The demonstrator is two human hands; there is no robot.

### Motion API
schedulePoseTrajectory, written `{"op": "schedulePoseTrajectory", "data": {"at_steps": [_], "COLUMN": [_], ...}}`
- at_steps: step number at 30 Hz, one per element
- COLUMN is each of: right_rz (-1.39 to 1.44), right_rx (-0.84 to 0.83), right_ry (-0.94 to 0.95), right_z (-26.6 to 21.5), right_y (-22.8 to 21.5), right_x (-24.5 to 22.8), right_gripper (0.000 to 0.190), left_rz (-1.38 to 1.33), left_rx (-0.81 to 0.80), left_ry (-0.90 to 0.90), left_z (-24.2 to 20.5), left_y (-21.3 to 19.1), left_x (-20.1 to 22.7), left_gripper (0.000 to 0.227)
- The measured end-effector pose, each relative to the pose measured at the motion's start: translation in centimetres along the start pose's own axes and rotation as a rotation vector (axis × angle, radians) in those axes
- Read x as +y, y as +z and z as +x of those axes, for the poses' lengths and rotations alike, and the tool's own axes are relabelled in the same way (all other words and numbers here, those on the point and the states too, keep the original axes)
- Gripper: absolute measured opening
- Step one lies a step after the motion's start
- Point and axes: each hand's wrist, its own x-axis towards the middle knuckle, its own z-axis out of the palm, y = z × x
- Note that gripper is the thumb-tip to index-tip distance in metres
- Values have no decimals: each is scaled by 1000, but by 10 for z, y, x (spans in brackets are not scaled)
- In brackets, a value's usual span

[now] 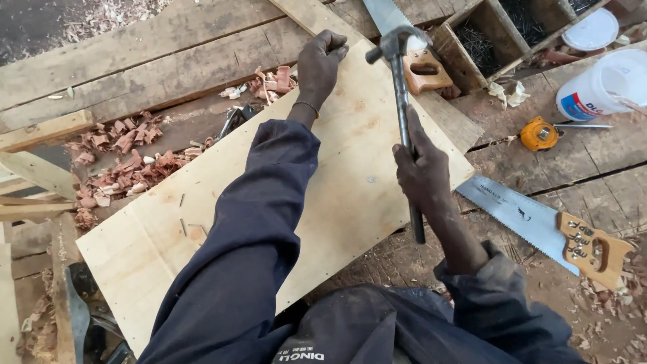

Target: Hammering nails into a wooden board to assemble a furniture frame in a workshop environment.

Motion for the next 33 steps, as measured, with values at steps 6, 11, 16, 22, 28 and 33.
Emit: {"op": "schedulePoseTrajectory", "data": {"at_steps": [6,11,16,22,28,33], "right_rz": [-87,-167,-382,-267,-356,-459], "right_rx": [-15,19,-131,-81,-185,-186], "right_ry": [-201,-496,-404,-277,-156,-198], "right_z": [20,44,72,55,58,56], "right_y": [-11,-8,-3,-18,-12,-14], "right_x": [-29,-28,-17,-46,-67,-58], "right_gripper": [64,61,68,62,67,66], "left_rz": [55,150,210,201,225,258], "left_rx": [-13,-11,48,31,-48,-28], "left_ry": [-1,20,157,86,77,247], "left_z": [1,-1,4,1,10,5], "left_y": [2,3,12,7,9,11], "left_x": [-3,-7,-27,-25,-38,-59], "left_gripper": [13,26,32,34,51,53]}}
